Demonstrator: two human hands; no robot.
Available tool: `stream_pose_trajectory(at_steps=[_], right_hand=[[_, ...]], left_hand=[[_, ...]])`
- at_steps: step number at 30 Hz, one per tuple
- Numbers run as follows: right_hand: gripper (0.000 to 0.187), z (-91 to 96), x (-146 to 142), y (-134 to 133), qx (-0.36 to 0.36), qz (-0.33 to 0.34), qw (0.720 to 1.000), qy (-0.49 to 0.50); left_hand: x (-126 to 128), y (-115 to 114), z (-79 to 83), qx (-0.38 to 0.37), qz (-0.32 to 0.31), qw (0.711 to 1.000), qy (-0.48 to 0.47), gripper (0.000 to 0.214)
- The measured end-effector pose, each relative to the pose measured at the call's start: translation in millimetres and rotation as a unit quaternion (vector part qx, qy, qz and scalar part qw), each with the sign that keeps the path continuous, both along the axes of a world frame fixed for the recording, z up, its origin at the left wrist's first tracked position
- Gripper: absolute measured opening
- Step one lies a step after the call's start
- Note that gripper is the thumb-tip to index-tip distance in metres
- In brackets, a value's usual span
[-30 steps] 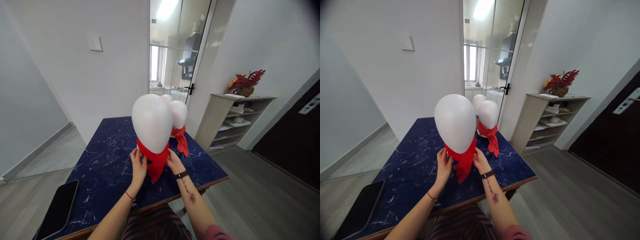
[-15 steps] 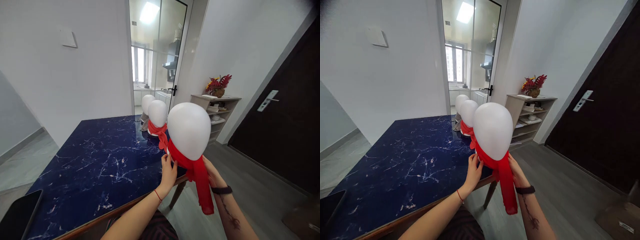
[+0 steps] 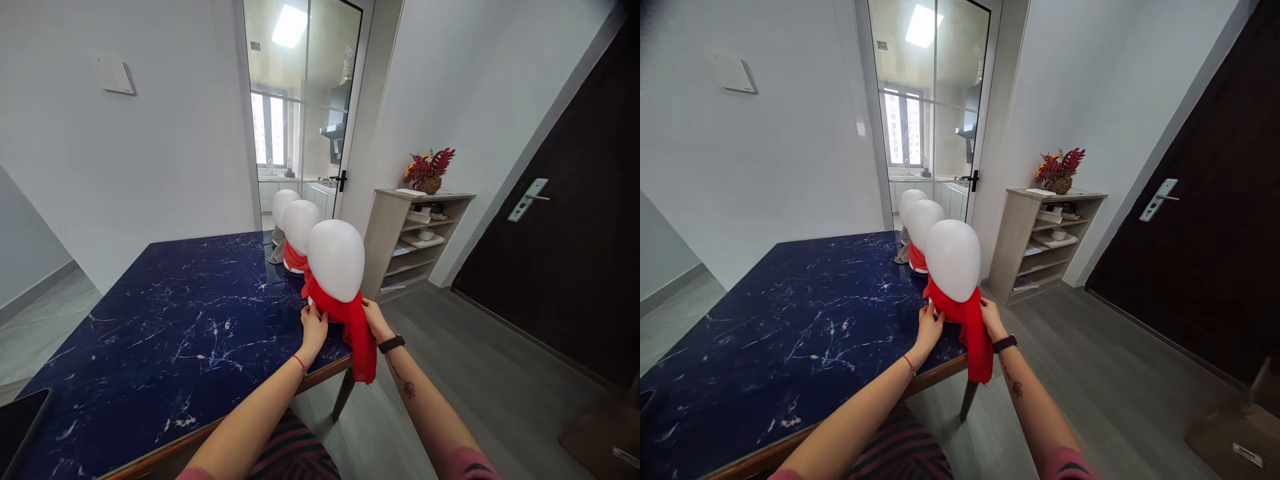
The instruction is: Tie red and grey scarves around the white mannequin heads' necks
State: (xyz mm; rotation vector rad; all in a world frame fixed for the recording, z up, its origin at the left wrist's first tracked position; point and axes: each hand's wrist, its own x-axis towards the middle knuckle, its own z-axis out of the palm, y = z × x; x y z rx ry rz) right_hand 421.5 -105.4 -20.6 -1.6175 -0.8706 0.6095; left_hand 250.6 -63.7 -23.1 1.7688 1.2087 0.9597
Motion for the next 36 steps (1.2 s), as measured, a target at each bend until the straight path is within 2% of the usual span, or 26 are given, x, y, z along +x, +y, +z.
stream_pose_trajectory(at_steps=[5, 8, 11, 14, 15, 16, 17, 19, 21, 24, 28, 33, 36], right_hand=[[0.015, 2.5, 1.0, 22.5, -0.019, -0.052, 0.997, -0.053], [0.022, 7.2, 2.6, 17.6, -0.023, -0.087, 0.993, -0.07], [0.035, 13.7, -5.1, -6.7, -0.014, -0.154, 0.984, -0.088], [0.038, 16.8, -44.2, -38.5, 0.07, -0.233, 0.959, -0.145], [0.035, 16.3, -65.4, -47.1, 0.113, -0.222, 0.954, -0.166], [0.031, 15.1, -89.7, -53.5, 0.141, -0.162, 0.96, -0.179], [0.027, 13.4, -115.6, -57.3, 0.151, -0.067, 0.969, -0.184], [0.025, 9.4, -167.4, -56.3, 0.149, 0.097, 0.966, -0.188], [0.027, 6.0, -212.1, -45.6, 0.136, 0.221, 0.944, -0.204], [0.031, 3.4, -260.4, -20.6, 0.111, 0.327, 0.902, -0.259], [0.022, 2.7, -297.9, 6.2, 0.063, 0.356, 0.868, -0.341], [0.019, -1.2, -311.9, 12.4, 0.038, 0.316, 0.878, -0.357], [0.019, -4.4, -310.3, 10.9, 0.047, 0.311, 0.885, -0.344]], left_hand=[[-0.6, 18.9, 2.2, -0.006, 0.007, 1.0, 0.013, 0.042], [-10.7, 24.1, 6.5, -0.014, -0.026, 0.999, 0.014, 0.045], [-44.2, 21.0, 8.1, -0.023, -0.055, 0.998, 0.012, 0.051], [-104.2, 10.1, 4.0, -0.028, -0.06, 0.998, 0.01, 0.05], [-127.7, 5.6, 2.2, -0.009, -0.057, 0.998, 0.01, 0.046], [-151.7, 1.1, 0.8, 0.021, -0.046, 0.998, 0.023, 0.042], [-175.4, -3.0, -0.1, 0.054, -0.038, 0.997, 0.051, 0.037], [-219.5, -9.3, 0.2, 0.105, -0.012, 0.988, 0.109, 0.031], [-257.2, -12.7, 2.1, 0.136, 0.018, 0.978, 0.155, 0.031], [-298.9, -14.6, 3.7, 0.172, 0.053, 0.963, 0.199, 0.032], [-328.3, -18.3, 0.9, 0.165, 0.074, 0.961, 0.21, 0.032], [-337.5, -23.5, 0.1, 0.123, 0.079, 0.972, 0.184, 0.033], [-336.4, -23.3, -0.8, 0.14, 0.071, 0.966, 0.204, 0.034]])
